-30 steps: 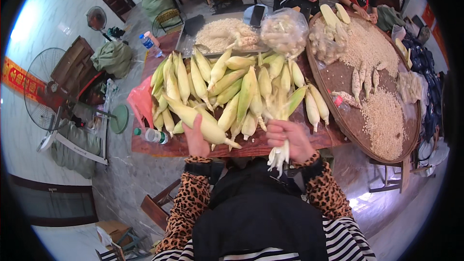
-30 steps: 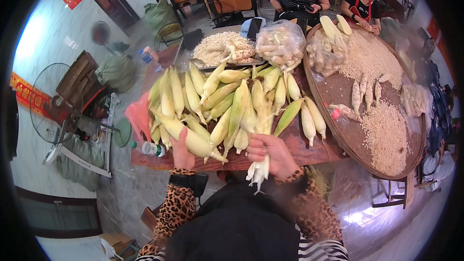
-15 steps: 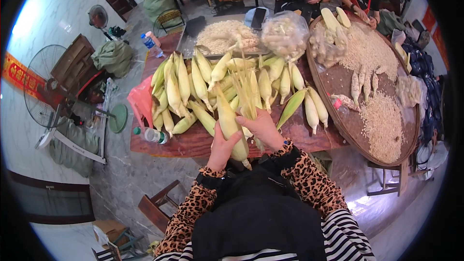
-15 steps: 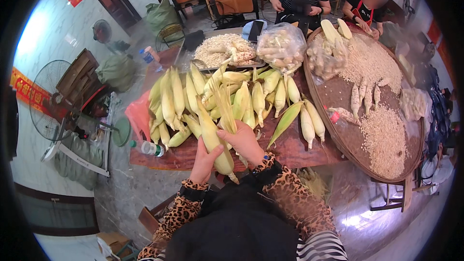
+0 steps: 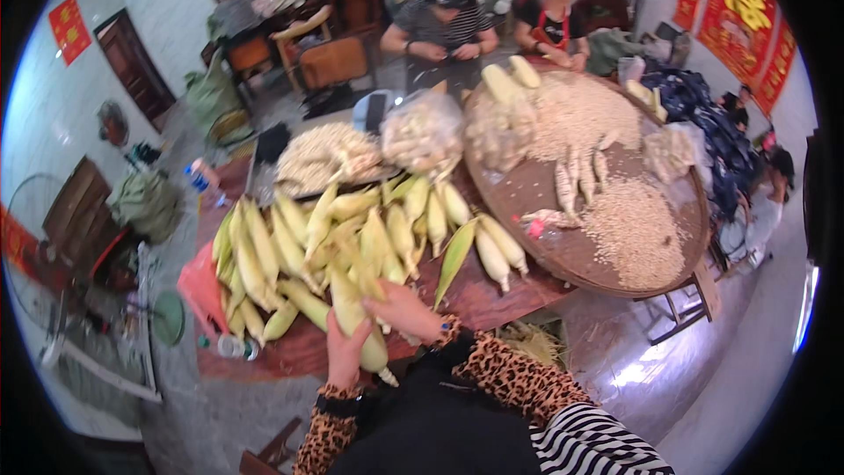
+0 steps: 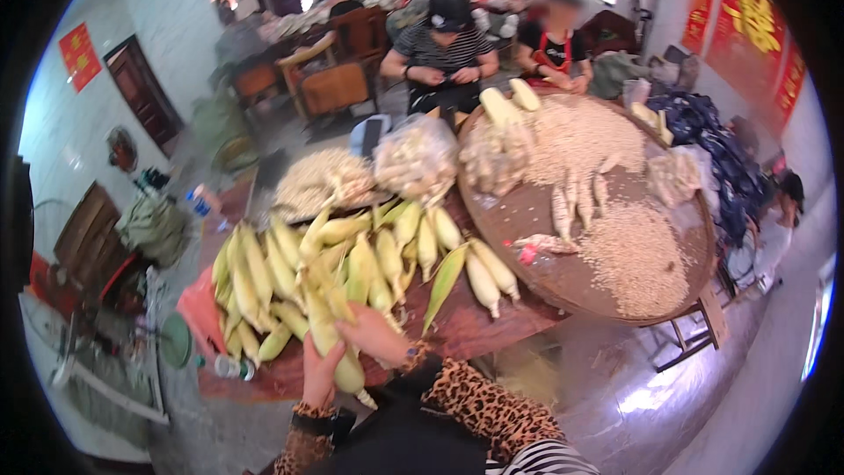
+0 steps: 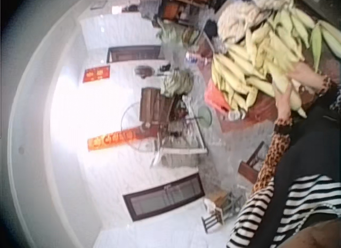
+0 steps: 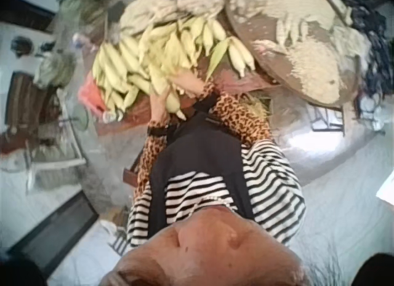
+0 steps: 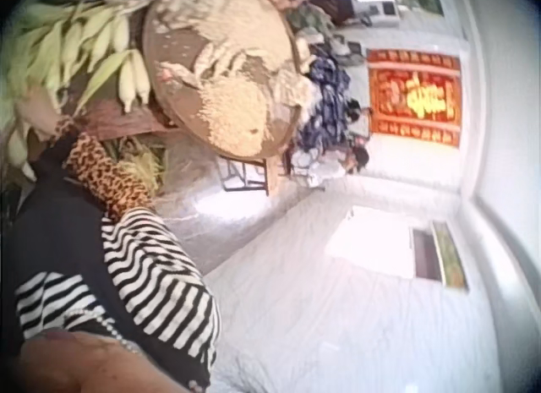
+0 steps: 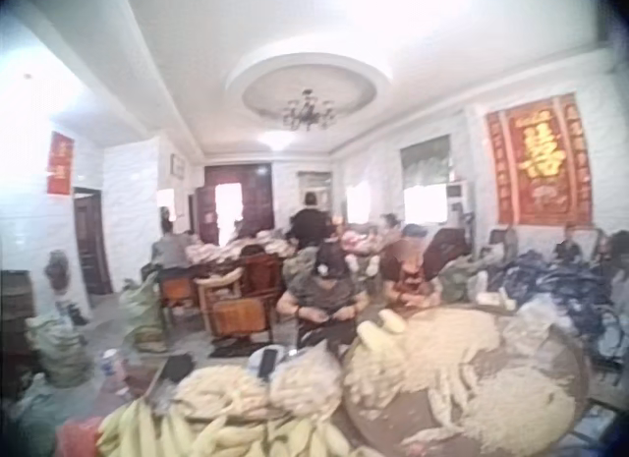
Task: Peeling or shucking corn ears by hand in a communal setting.
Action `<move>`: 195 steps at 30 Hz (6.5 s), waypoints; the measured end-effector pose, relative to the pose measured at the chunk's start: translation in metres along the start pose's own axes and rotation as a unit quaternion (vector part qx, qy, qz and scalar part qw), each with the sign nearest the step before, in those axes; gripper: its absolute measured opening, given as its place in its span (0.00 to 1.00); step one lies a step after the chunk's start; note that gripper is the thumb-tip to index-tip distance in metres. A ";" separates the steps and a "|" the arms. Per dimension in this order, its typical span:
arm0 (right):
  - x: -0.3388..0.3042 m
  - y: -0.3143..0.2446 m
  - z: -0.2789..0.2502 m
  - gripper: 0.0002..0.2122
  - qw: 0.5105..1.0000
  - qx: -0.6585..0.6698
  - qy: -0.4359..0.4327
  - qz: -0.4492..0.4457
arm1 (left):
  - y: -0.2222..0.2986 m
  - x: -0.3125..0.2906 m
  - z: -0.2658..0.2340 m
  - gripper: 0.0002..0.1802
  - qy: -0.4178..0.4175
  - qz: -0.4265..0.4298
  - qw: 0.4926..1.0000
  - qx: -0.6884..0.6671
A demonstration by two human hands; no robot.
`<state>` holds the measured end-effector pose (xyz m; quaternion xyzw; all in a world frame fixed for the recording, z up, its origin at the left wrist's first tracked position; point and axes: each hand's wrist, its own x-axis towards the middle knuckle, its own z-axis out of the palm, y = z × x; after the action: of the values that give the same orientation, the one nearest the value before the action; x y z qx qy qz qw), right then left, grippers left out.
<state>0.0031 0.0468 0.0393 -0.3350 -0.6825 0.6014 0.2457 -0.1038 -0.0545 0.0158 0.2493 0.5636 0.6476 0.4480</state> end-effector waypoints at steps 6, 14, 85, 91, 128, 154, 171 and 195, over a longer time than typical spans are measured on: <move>-0.001 0.017 0.004 0.15 0.994 -0.092 0.020 -0.055 | 0.015 -0.006 0.009 0.27 -0.037 -0.014 0.999 0.017; 0.024 0.078 0.017 0.10 0.975 0.002 0.218 0.040 | 0.013 -0.005 0.007 0.28 0.061 0.065 0.994 0.057; -0.390 0.534 -0.096 0.07 0.866 -0.343 0.216 0.293 | -0.046 0.005 -0.055 0.19 0.046 -0.121 0.992 -0.002; -0.371 0.400 -0.068 0.07 0.812 0.201 0.358 0.415 | -0.036 -0.001 -0.020 0.25 0.015 -0.085 0.996 -0.004; -0.585 0.445 -0.126 0.07 0.618 0.552 0.486 0.278 | -0.151 -0.193 0.121 0.28 -0.368 -0.024 0.826 0.426; -0.561 0.638 -0.141 0.08 0.554 0.459 0.522 0.458 | -0.552 -0.041 0.109 0.25 -0.256 -0.394 0.777 0.418; -0.473 0.809 -0.140 0.15 0.596 0.242 0.600 0.476 | -0.684 0.059 0.135 0.25 -0.116 -0.531 0.814 0.204; -0.502 0.460 -0.137 0.05 0.814 -0.023 0.477 0.331 | -0.486 -0.082 0.127 0.32 -0.205 -0.280 0.921 0.175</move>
<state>0.5080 -0.2172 -0.3586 -0.7907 -0.3417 0.3955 0.3187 0.1857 -0.0791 -0.4025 0.2832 0.6105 0.3211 0.6663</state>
